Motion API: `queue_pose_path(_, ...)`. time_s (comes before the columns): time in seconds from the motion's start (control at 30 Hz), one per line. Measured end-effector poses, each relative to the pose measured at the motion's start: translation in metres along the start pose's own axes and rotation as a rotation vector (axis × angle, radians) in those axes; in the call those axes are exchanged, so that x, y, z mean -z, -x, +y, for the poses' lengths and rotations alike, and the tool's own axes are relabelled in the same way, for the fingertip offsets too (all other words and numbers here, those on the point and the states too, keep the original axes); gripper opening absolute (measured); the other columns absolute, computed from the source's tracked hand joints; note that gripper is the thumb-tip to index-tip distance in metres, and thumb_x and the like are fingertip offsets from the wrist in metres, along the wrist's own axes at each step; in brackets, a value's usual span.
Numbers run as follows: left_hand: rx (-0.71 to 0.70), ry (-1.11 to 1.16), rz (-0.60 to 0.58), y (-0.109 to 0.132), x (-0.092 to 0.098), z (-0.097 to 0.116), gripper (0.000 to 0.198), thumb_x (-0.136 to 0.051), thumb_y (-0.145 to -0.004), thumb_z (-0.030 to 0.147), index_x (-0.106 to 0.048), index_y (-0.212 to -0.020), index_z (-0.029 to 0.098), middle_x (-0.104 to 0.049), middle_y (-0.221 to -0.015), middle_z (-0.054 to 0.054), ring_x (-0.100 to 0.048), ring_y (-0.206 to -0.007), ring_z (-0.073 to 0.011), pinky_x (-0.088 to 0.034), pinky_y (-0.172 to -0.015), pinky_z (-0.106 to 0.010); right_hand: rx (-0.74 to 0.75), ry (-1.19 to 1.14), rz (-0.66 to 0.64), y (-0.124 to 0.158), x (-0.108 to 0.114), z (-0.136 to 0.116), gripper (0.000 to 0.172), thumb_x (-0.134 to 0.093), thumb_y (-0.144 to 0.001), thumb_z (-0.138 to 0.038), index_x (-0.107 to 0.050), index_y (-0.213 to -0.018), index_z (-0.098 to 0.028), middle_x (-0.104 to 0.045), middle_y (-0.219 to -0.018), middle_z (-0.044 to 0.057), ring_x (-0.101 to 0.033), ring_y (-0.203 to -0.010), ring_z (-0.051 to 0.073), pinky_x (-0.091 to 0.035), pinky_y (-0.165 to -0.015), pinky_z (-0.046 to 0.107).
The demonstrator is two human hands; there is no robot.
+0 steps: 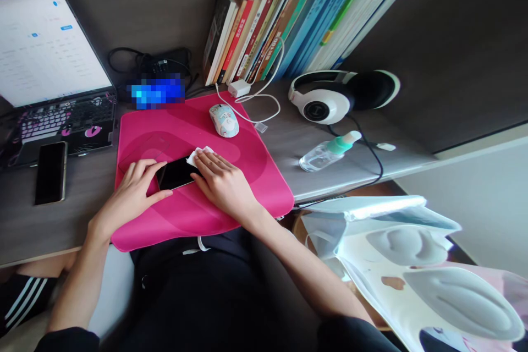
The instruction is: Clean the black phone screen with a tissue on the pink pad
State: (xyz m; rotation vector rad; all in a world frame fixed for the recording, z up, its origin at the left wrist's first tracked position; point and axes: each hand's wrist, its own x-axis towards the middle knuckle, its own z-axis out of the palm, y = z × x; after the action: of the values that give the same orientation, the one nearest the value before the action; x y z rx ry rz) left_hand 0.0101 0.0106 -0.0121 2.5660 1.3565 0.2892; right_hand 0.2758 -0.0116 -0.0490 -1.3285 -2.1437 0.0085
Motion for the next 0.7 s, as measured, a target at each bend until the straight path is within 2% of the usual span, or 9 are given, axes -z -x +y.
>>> queue_pose_path(0.57,-0.009,0.002,0.008,-0.0005,-0.0009,-0.0006,0.067,-0.063,-0.102,0.056,-0.037,-0.160,0.035,-0.050,-0.145,-0.011,-0.050,-0.139,-0.0346,-0.042,-0.119,-0.057,-0.001,-0.011,-0.024,0.0002,0.0007,0.0002,0.045,-0.052,-0.110,-0.032,-0.061,-0.151,-0.015,-0.061,-0.153,0.014,-0.055,-0.146,0.029,-0.049,-0.124,0.049)
queue_pose_path(0.7,-0.009,-0.012,0.004,-0.0002,-0.0008,-0.0006,0.068,-0.063,-0.101,0.055,-0.037,-0.160,0.033,-0.050,-0.145,-0.011,-0.050,-0.138,-0.0342,-0.043,-0.119,-0.055,0.011,0.002,-0.024,-0.0001,0.0011,0.0001,0.045,-0.050,-0.111,-0.032,-0.063,-0.148,-0.010,-0.061,-0.152,0.017,-0.055,-0.147,0.029,-0.049,-0.124,0.047)
